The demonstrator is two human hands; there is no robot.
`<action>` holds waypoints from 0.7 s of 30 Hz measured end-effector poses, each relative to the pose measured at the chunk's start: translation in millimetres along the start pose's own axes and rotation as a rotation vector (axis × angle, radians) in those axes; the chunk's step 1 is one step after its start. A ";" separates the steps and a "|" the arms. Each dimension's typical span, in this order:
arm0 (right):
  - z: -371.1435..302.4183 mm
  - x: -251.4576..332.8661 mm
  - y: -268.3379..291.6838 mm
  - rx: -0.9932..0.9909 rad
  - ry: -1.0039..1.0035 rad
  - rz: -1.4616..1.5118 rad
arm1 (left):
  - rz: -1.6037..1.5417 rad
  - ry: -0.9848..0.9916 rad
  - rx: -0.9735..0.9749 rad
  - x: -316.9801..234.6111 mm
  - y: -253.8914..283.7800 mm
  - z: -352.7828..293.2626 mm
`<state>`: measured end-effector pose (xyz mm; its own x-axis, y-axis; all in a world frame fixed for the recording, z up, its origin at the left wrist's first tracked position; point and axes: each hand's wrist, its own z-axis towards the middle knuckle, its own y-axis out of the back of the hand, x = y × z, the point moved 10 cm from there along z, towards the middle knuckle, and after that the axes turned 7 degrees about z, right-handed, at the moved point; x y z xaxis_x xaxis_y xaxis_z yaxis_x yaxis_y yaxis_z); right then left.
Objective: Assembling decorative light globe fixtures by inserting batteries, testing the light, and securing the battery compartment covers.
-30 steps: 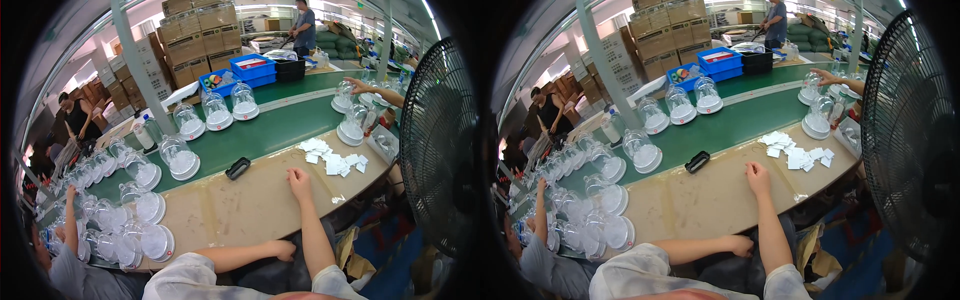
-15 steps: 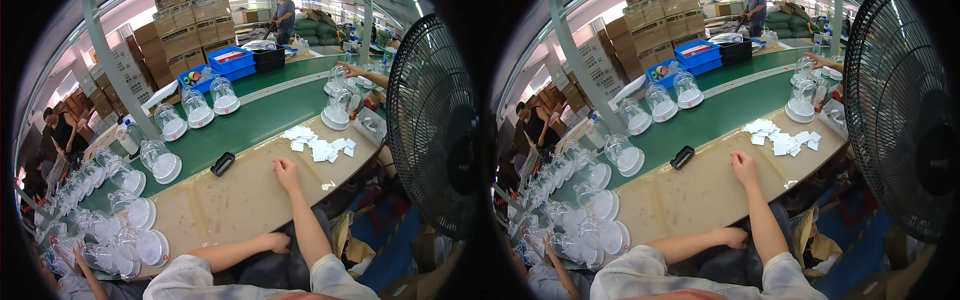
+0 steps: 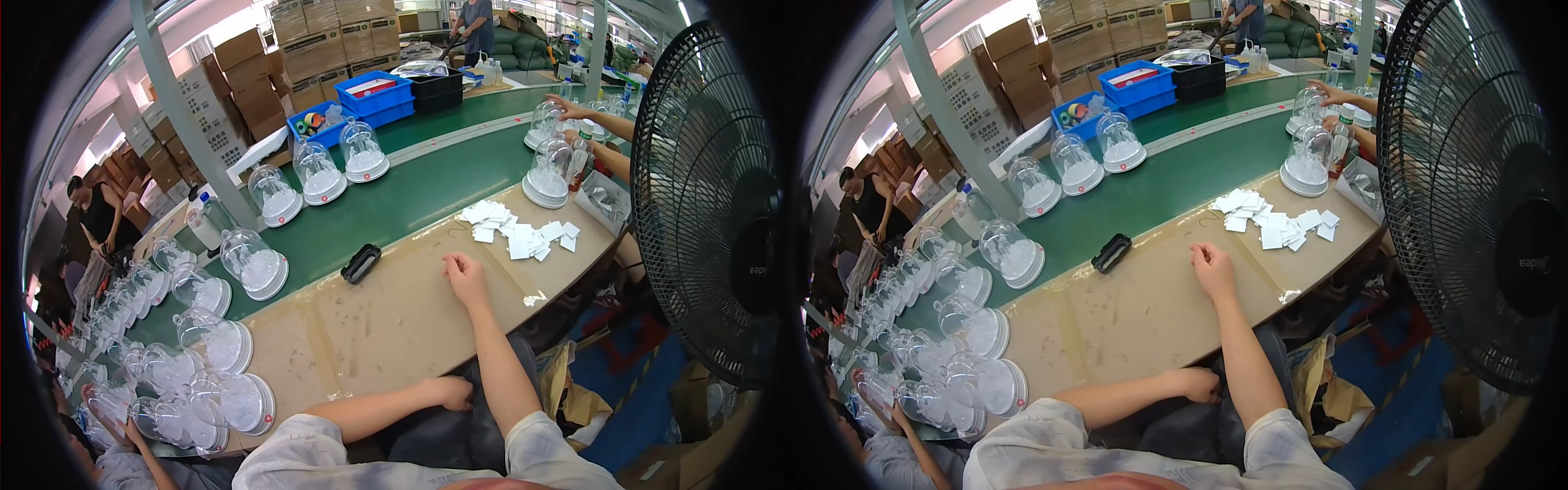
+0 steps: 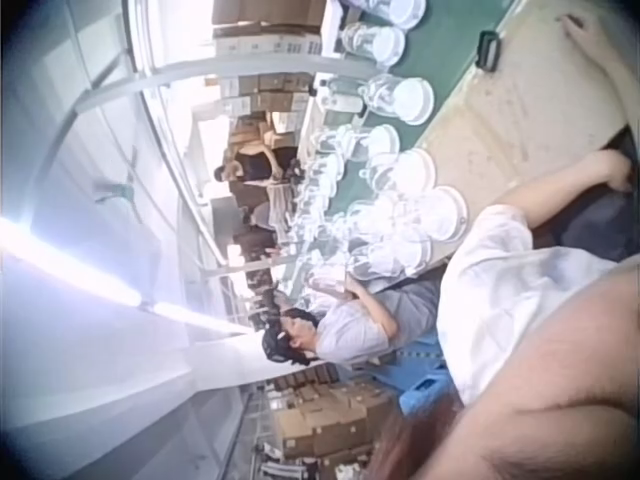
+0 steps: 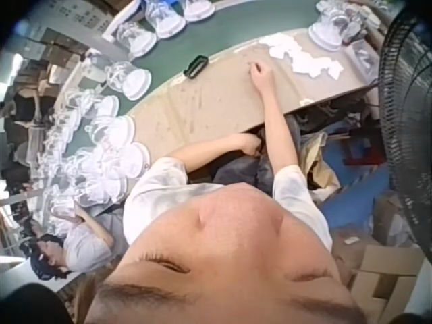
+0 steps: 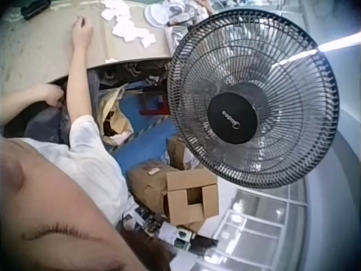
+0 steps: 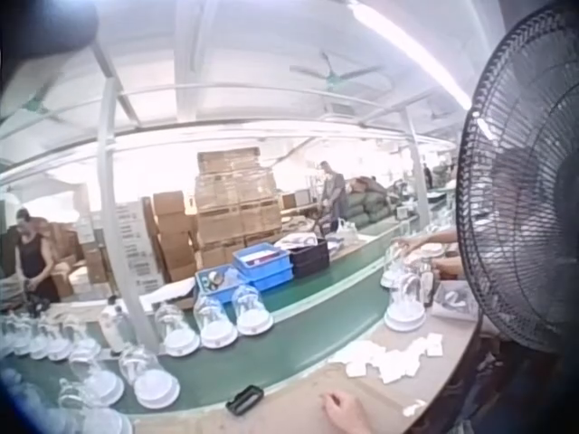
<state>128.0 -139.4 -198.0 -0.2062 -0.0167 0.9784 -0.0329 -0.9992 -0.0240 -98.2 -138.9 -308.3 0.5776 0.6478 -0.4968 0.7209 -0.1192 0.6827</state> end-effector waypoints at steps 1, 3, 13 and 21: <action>0.0 -0.3 -0.2 0.000 -0.004 -0.006 | 0.007 0.000 -0.002 0.1 0.1 -0.4; 0.0 -0.9 -1.3 0.012 -0.012 -0.005 | 0.011 0.001 0.010 0.2 -0.5 0.0; 0.8 -5.2 -0.9 0.026 -0.024 -0.009 | 0.020 0.011 0.030 -3.2 2.6 -2.9; 0.8 -2.1 -0.4 0.018 -0.002 -0.015 | 0.054 -0.026 -0.018 -0.1 -1.5 2.6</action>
<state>129.2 -139.0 -199.9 -0.2037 -0.0021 0.9790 -0.0182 -0.9998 -0.0059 -98.3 -140.8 -310.6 0.6253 0.6210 -0.4726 0.6816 -0.1398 0.7182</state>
